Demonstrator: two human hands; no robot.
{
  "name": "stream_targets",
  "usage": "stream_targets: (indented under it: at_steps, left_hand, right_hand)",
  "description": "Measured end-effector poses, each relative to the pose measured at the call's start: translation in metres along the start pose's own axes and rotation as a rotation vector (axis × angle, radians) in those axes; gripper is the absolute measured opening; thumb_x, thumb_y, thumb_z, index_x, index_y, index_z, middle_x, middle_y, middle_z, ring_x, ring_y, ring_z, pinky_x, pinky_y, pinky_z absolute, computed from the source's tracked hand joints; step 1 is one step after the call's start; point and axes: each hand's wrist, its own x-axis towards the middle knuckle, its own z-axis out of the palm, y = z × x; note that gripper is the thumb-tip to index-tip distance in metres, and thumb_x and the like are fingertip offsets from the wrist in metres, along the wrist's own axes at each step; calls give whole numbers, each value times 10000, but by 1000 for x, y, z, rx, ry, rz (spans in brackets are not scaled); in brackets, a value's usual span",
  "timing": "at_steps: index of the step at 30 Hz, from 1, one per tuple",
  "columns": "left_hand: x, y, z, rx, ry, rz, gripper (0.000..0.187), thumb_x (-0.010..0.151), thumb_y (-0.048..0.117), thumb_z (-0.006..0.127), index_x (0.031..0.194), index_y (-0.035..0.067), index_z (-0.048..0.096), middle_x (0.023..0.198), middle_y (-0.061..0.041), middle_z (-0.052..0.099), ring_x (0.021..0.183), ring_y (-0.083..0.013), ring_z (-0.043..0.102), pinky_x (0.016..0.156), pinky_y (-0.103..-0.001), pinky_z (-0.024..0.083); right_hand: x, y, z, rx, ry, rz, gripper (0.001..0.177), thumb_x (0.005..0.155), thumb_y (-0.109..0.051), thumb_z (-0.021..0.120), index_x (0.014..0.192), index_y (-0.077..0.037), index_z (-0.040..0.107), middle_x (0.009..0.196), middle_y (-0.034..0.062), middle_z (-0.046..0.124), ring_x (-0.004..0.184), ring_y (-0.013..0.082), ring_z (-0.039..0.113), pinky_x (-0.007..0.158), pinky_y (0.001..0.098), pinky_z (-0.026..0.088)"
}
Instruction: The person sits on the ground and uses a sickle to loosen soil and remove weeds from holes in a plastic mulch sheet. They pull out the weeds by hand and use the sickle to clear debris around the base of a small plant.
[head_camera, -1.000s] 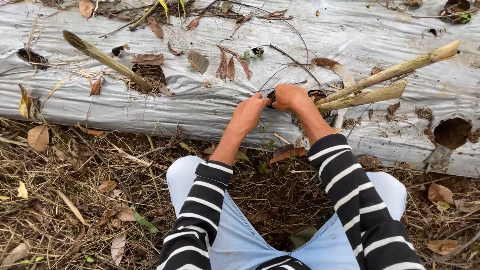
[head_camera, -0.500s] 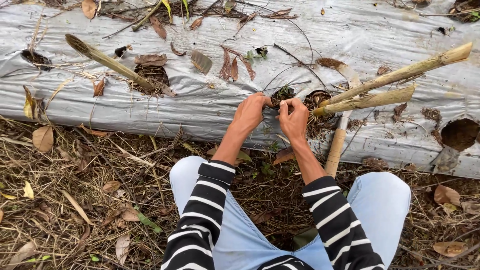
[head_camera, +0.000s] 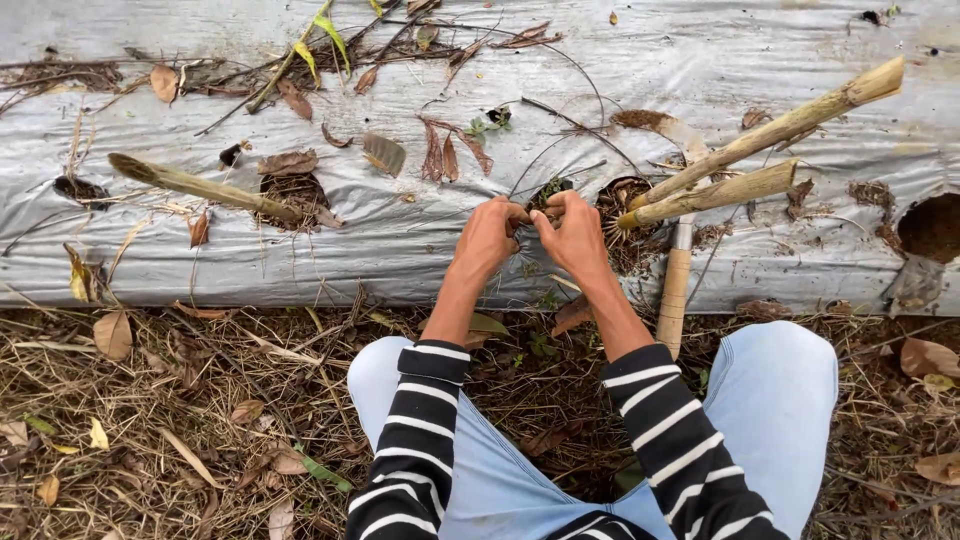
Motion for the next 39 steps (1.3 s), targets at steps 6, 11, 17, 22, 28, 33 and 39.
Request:
stream_targets:
  at_steps: [6, 11, 17, 22, 28, 33, 39]
  left_hand:
    - [2, 10, -3, -8, -13, -36, 434, 593, -19, 884, 970, 170, 785, 803, -35, 626, 823, -282, 720, 797, -467, 589]
    - [2, 10, -5, -51, -16, -36, 495, 573, -54, 884, 1017, 141, 780, 806, -50, 640, 821, -256, 729, 813, -419, 584]
    - [3, 5, -3, -104, -15, -20, 525, 570, -60, 880, 1049, 123, 767, 799, -62, 638, 796, -237, 722, 805, -380, 582]
    - [5, 0, 1, -151, -9, -19, 534, 570, -75, 871, 1066, 91, 764, 805, -91, 644, 784, -244, 716, 800, -379, 584]
    - [8, -6, 4, -156, -37, -44, 521, 598, -49, 886, 1075, 122, 764, 751, -65, 638, 740, -205, 707, 785, -330, 577]
    - [6, 1, 1, -158, -57, -79, 551, 608, -63, 886, 1116, 109, 762, 770, -77, 647, 766, -212, 705, 797, -334, 574]
    - [6, -6, 5, -162, -25, -13, 542, 574, -72, 890, 1073, 87, 752, 784, -102, 649, 795, -268, 708, 825, -385, 575]
  right_hand:
    - [44, 27, 16, -486, -293, 178, 208, 861, -296, 722, 951, -123, 795, 912, 184, 758, 959, 441, 730, 811, 570, 587]
    - [63, 44, 25, -514, -357, 106, 108, 824, -217, 736, 902, -233, 807, 877, 151, 764, 963, 415, 739, 828, 546, 590]
    - [52, 21, 1, -414, -461, 51, 190, 762, -126, 787, 951, -122, 805, 913, 234, 757, 982, 482, 720, 850, 612, 557]
    - [23, 21, -12, -92, -308, 31, 149, 801, -11, 754, 942, -47, 786, 855, 255, 742, 943, 523, 700, 805, 612, 551]
    - [14, 22, -17, 297, -226, 117, 160, 790, 4, 784, 949, -12, 781, 792, 230, 715, 678, 280, 709, 513, 355, 651]
    - [15, 17, -26, 410, -223, 226, 153, 816, -12, 775, 967, 11, 774, 822, 273, 732, 738, 278, 744, 588, 383, 667]
    - [5, 13, -16, 603, -58, 236, 210, 846, 15, 757, 1023, 120, 714, 858, 334, 712, 732, 348, 752, 633, 408, 668]
